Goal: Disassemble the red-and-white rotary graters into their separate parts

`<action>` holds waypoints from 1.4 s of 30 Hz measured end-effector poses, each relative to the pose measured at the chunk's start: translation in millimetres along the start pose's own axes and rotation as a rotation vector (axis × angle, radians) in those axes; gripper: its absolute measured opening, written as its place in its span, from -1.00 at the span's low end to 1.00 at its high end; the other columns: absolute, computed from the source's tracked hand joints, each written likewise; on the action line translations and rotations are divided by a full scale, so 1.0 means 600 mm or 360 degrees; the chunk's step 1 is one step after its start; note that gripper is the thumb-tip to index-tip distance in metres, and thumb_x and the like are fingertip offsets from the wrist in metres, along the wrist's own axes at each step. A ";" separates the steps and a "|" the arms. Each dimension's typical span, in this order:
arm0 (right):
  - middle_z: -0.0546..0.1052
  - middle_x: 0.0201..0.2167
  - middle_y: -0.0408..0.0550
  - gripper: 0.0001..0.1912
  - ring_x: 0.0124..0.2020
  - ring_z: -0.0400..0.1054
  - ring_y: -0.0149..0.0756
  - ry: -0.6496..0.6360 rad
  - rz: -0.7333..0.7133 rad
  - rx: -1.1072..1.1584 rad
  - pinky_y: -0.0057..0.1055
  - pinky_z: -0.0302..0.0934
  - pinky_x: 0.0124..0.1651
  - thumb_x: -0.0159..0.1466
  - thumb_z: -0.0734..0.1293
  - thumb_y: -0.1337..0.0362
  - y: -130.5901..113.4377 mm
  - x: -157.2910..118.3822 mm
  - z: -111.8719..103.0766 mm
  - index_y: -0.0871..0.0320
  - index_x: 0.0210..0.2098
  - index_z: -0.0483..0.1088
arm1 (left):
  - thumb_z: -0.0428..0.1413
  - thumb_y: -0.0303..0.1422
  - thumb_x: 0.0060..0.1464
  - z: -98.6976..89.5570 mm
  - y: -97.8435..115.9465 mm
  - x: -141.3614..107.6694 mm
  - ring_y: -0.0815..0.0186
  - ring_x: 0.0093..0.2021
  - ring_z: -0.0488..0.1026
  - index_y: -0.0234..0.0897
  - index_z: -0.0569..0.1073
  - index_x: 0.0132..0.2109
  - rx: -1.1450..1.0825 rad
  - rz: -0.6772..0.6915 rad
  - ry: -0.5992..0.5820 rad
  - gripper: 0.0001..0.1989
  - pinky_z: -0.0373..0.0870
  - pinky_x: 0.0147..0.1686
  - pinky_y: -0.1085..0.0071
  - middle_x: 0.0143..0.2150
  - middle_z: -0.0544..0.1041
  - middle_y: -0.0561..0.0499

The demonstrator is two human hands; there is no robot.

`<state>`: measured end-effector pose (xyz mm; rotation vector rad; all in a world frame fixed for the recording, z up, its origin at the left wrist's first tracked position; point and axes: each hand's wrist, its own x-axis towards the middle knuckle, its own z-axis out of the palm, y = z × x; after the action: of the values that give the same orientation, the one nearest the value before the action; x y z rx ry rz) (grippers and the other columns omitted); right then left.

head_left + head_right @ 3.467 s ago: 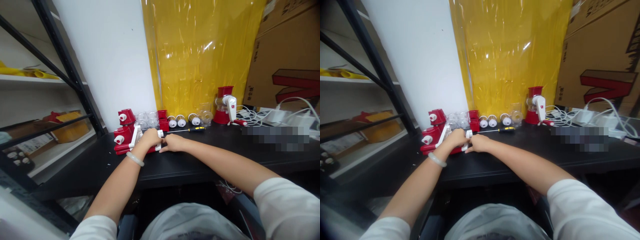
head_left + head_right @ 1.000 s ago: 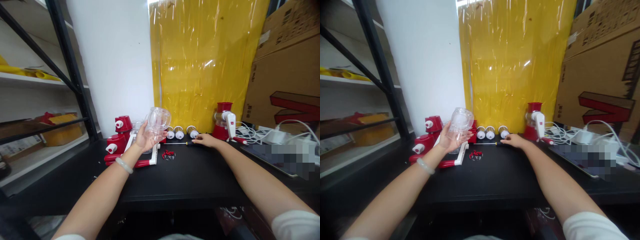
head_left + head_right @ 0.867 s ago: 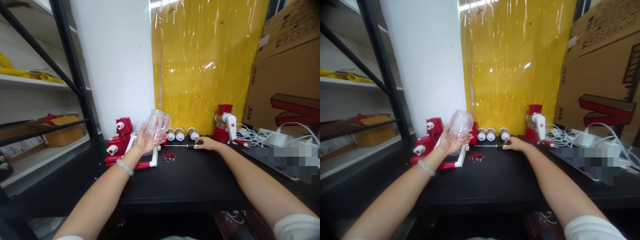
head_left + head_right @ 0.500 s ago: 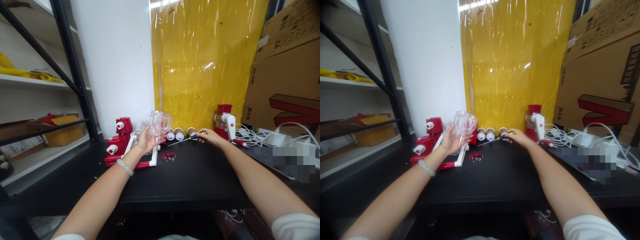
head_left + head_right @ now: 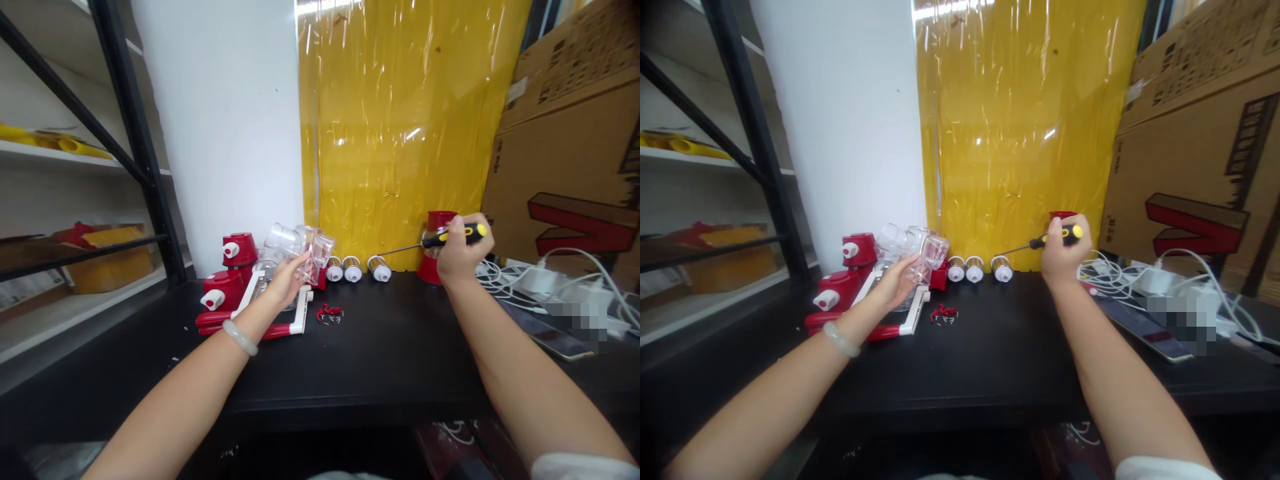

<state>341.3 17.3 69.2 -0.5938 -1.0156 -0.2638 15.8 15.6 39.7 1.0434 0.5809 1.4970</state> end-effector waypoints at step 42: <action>0.52 -0.15 0.01 -0.12 -0.09 0.49 0.00 -0.0944 -0.0070 -0.0279 -0.12 0.38 -0.10 -0.08 0.48 -0.22 -0.103 -0.120 0.054 0.02 0.10 0.17 | 0.36 -0.05 -0.11 0.023 -0.005 -0.040 -0.17 0.47 -0.52 -0.11 0.04 0.42 0.2064 0.1640 -0.0028 0.04 -0.42 0.36 -0.18 0.52 -0.30 -0.18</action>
<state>251.8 -18.5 41.0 -0.8352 -1.5889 -0.2200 27.8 -9.6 37.3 2.6358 1.1484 1.9260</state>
